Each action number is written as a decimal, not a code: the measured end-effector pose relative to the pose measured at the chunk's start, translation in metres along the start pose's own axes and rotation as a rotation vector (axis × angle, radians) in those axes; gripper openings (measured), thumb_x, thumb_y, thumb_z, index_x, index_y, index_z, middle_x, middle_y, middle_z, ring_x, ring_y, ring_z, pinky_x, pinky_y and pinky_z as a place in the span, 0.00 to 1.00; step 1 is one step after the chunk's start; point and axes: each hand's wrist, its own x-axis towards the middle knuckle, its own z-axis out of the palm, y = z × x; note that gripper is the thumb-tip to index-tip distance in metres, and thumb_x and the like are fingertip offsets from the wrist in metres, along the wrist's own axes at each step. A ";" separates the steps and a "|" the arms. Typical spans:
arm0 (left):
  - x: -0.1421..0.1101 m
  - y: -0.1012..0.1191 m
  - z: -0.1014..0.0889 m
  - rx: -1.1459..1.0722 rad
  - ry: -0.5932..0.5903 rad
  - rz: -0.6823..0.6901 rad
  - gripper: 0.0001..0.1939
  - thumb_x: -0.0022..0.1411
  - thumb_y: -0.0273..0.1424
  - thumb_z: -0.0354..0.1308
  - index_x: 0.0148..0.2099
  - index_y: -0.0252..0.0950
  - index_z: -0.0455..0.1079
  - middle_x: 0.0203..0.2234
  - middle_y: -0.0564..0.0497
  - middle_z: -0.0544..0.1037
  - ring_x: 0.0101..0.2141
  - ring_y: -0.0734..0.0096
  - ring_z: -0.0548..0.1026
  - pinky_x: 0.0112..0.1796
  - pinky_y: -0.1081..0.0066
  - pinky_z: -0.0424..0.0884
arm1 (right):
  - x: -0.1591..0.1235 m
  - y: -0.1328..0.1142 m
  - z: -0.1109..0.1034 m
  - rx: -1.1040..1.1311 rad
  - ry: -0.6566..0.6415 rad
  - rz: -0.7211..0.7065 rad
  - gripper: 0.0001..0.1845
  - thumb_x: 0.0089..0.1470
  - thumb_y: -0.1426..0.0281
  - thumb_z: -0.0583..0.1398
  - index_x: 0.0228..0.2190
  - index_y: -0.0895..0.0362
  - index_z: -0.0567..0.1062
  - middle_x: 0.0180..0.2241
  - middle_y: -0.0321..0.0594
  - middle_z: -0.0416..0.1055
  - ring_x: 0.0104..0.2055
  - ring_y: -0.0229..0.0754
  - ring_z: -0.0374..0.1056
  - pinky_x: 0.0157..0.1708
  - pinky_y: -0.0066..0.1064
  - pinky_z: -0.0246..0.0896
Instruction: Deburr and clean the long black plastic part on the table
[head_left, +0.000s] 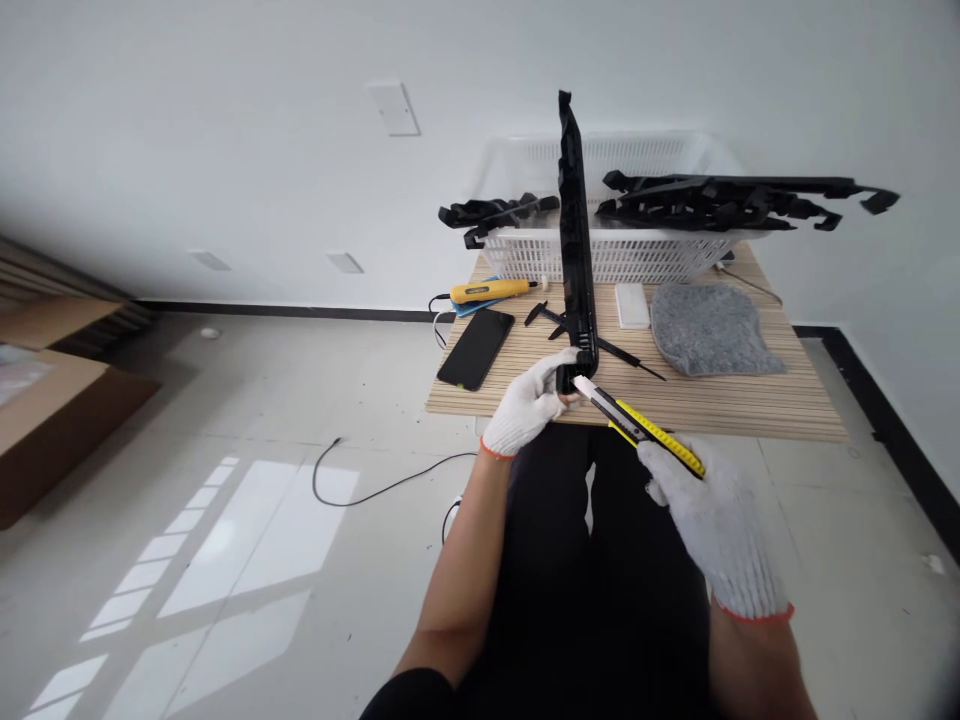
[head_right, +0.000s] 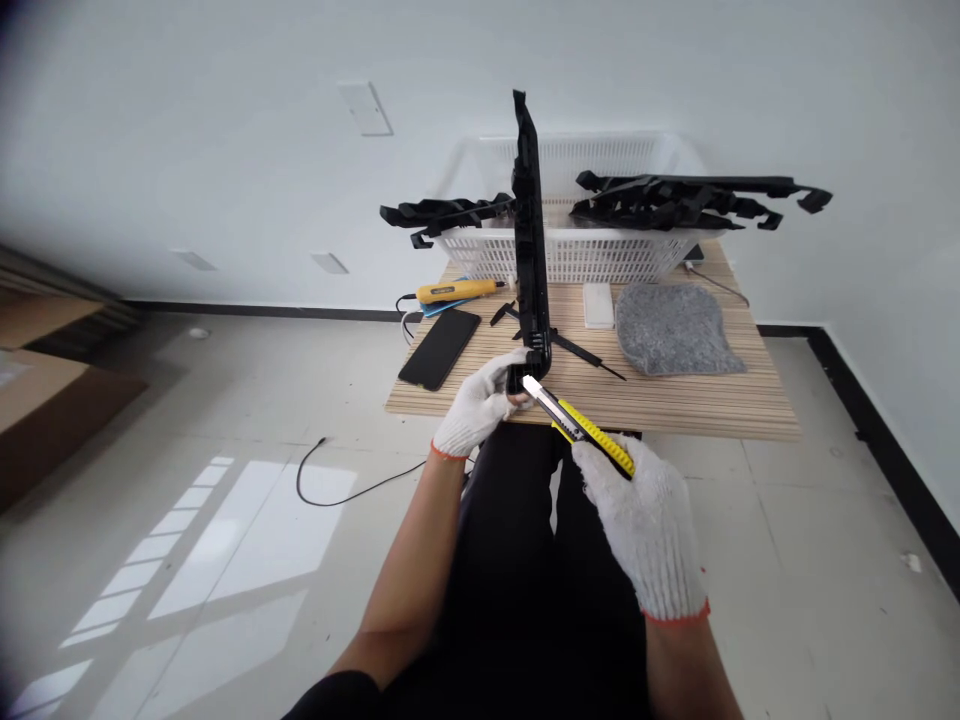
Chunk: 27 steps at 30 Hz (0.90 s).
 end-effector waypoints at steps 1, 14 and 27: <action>0.001 0.000 0.000 0.011 0.007 0.002 0.27 0.55 0.28 0.69 0.58 0.38 0.73 0.60 0.41 0.75 0.56 0.57 0.75 0.49 0.64 0.79 | -0.003 -0.001 0.001 -0.024 0.007 0.007 0.24 0.56 0.46 0.60 0.34 0.54 0.80 0.23 0.40 0.75 0.24 0.43 0.70 0.23 0.32 0.61; 0.001 -0.008 0.000 -0.033 0.122 0.182 0.35 0.48 0.56 0.73 0.48 0.36 0.74 0.49 0.39 0.79 0.42 0.59 0.80 0.40 0.63 0.80 | 0.021 -0.008 -0.012 -0.355 -0.069 -0.214 0.17 0.55 0.54 0.63 0.40 0.51 0.75 0.29 0.37 0.78 0.29 0.46 0.75 0.27 0.34 0.65; -0.003 0.034 0.012 -0.062 0.148 0.340 0.33 0.55 0.62 0.62 0.48 0.40 0.68 0.30 0.51 0.77 0.22 0.70 0.77 0.21 0.72 0.75 | 0.063 -0.041 -0.073 -0.593 -0.003 -0.904 0.31 0.60 0.48 0.58 0.59 0.48 0.75 0.49 0.40 0.81 0.43 0.54 0.79 0.42 0.44 0.72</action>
